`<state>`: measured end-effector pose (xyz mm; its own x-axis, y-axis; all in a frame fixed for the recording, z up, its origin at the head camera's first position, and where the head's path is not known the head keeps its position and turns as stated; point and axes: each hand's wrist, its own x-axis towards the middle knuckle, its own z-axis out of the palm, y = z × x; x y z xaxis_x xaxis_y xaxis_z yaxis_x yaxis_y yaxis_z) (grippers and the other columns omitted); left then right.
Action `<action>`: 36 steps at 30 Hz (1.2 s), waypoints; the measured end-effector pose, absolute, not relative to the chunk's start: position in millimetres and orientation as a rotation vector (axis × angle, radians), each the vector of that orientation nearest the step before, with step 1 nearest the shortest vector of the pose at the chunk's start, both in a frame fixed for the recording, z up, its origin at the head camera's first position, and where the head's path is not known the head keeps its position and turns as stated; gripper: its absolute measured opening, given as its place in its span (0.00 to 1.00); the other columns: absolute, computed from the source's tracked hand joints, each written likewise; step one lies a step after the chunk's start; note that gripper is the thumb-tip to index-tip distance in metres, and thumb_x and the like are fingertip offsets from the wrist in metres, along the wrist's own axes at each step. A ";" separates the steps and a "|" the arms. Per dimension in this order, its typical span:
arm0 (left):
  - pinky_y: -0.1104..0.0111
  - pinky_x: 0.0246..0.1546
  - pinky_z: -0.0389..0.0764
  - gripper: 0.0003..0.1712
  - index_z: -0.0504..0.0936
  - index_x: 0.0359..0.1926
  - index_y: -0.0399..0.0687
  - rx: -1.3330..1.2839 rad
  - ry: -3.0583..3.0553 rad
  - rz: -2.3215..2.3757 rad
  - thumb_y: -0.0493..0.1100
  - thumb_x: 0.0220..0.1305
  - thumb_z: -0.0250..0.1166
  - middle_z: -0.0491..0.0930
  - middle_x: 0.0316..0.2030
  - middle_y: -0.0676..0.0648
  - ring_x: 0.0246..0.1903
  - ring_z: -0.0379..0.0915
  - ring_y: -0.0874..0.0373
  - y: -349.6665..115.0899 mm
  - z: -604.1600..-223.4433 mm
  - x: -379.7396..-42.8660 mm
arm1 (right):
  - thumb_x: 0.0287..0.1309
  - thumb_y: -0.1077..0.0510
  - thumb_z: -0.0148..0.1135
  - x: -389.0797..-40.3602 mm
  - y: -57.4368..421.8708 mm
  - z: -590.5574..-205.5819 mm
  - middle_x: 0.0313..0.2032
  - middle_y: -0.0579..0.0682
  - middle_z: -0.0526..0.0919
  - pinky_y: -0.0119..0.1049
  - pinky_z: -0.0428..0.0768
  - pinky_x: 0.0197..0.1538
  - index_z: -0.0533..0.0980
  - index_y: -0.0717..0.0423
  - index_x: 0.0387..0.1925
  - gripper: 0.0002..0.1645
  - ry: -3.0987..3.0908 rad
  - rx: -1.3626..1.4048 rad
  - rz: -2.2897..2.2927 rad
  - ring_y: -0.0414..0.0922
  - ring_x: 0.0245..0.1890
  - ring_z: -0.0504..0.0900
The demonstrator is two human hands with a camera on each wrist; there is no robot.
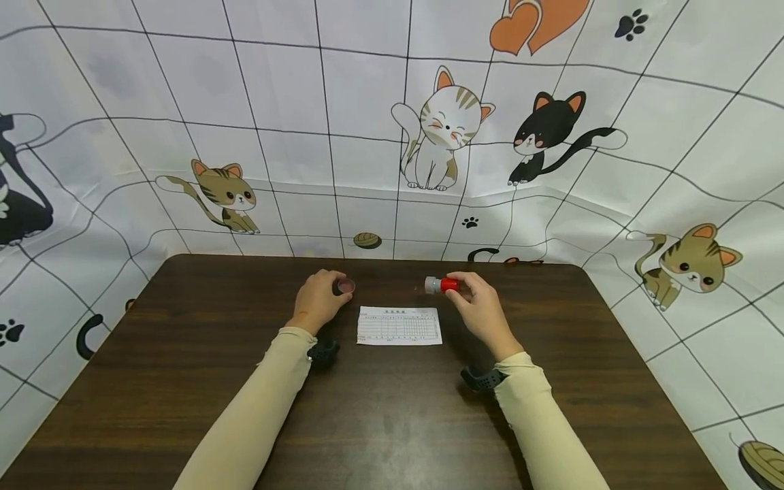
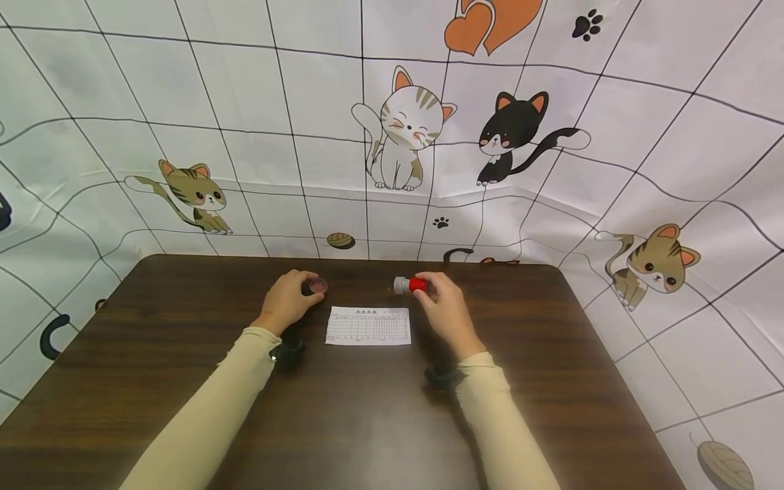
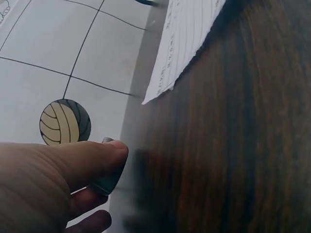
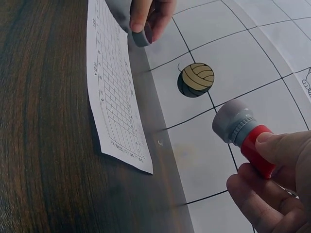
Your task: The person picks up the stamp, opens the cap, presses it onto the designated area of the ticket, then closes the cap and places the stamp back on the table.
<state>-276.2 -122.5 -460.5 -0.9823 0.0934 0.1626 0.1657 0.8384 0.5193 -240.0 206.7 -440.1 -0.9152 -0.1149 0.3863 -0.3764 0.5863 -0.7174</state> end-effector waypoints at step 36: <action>0.55 0.57 0.80 0.33 0.84 0.60 0.51 -0.922 -2.990 -0.568 0.62 0.60 0.75 0.79 0.59 0.48 0.56 0.78 0.52 -97.5 -451.1 -232.6 | 0.64 0.66 0.70 -240.2 207.6 -441.0 0.52 0.59 0.83 0.48 0.85 0.53 0.80 0.62 0.57 0.20 -2.539 0.407 1.230 0.53 0.47 0.85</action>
<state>-232.6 -97.5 -451.1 -0.8312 0.5519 0.0671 0.5381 0.7682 0.3470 -240.2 207.6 -441.0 -0.9178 -0.1254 0.3767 -0.3733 0.5956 -0.7113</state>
